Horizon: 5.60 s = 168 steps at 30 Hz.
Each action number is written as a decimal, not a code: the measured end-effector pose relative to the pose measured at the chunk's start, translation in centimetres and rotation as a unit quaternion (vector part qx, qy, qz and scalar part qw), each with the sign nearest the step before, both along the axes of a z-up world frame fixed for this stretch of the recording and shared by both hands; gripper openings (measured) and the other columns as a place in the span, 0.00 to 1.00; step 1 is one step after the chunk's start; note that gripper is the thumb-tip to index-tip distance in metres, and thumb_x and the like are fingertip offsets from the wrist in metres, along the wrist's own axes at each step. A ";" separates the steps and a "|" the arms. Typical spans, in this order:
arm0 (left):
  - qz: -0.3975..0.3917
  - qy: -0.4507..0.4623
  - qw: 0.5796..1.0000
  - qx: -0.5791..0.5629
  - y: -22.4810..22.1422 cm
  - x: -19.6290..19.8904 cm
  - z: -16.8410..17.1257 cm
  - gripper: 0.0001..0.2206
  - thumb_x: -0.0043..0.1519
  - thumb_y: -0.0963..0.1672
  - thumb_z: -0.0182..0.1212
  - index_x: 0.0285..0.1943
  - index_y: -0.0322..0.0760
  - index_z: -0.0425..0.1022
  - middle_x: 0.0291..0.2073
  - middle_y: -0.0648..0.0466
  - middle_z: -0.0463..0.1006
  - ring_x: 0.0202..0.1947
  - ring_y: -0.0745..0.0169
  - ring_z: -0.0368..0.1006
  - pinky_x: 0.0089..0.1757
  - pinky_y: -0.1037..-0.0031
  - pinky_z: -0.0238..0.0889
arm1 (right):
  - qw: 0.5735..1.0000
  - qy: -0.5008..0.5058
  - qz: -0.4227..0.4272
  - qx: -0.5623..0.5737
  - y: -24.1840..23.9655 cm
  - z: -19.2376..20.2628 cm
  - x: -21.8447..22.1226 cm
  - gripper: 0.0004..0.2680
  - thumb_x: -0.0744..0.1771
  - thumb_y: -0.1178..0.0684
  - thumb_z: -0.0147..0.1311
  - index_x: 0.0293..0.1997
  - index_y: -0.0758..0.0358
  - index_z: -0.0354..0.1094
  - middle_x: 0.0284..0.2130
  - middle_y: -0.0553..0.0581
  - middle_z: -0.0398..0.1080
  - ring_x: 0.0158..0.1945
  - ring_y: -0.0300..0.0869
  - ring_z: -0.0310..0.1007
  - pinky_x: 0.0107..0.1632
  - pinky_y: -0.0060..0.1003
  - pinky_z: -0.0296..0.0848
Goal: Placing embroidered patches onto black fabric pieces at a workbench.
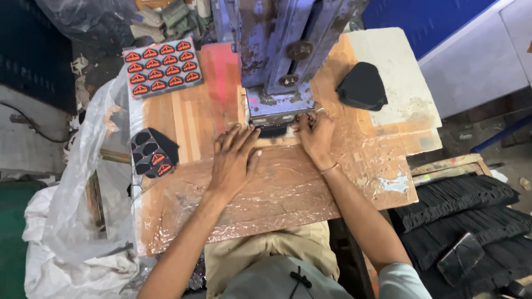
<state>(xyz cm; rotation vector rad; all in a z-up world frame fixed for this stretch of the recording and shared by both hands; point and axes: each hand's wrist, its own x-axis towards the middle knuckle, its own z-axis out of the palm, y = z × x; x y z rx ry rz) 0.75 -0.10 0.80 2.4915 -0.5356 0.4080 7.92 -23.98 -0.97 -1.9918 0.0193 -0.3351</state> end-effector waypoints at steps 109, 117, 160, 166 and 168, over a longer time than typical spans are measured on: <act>0.124 0.253 0.915 -0.289 8.5 -4.6 1.2 0.50 0.41 0.44 0.77 0.76 0.40 0.52 0.60 0.49 0.78 0.62 0.57 0.75 0.62 0.71 0.65 | 0.910 -0.051 0.066 -0.407 -17.3 8.1 2.2 0.11 0.63 0.48 0.66 0.46 0.56 0.80 0.41 0.57 0.80 0.39 0.49 0.80 0.43 0.42 0.77; 0.138 0.243 0.944 -0.174 16.2 -7.6 3.3 0.49 0.42 0.42 0.77 0.76 0.40 0.54 0.67 0.43 0.68 0.66 0.51 0.67 0.60 0.65 0.61 | 0.919 -0.185 -0.011 -0.348 -15.7 10.5 -2.8 0.04 0.73 0.55 0.59 0.47 0.64 0.76 0.39 0.62 0.77 0.40 0.51 0.77 0.44 0.42 0.73; -0.041 -0.013 0.998 0.051 0.7 0.4 -1.0 0.25 0.65 0.52 0.59 0.71 0.45 0.69 0.70 0.46 0.63 0.73 0.38 0.51 0.68 0.39 0.40 | 0.937 0.129 -0.181 -0.270 -23.9 3.0 -17.0 0.15 0.67 0.48 0.68 0.50 0.71 0.76 0.32 0.70 0.77 0.33 0.51 0.77 0.38 0.44 0.74; -0.038 -0.018 0.998 0.056 0.6 0.0 -0.6 0.25 0.66 0.52 0.57 0.72 0.44 0.68 0.71 0.47 0.63 0.73 0.37 0.52 0.68 0.40 0.40 | 0.948 0.051 -0.004 -0.314 -16.7 13.3 -17.2 0.05 0.68 0.57 0.59 0.46 0.64 0.79 0.33 0.57 0.81 0.22 0.35 0.77 0.20 0.29 0.68; -0.031 -0.015 0.998 0.052 0.3 -0.4 -0.4 0.25 0.66 0.52 0.57 0.72 0.44 0.68 0.71 0.46 0.63 0.73 0.36 0.52 0.68 0.40 0.40 | 0.967 0.035 0.096 -0.233 -9.7 17.2 -16.0 0.06 0.65 0.58 0.62 0.46 0.63 0.78 0.35 0.56 0.81 0.26 0.35 0.78 0.24 0.28 0.73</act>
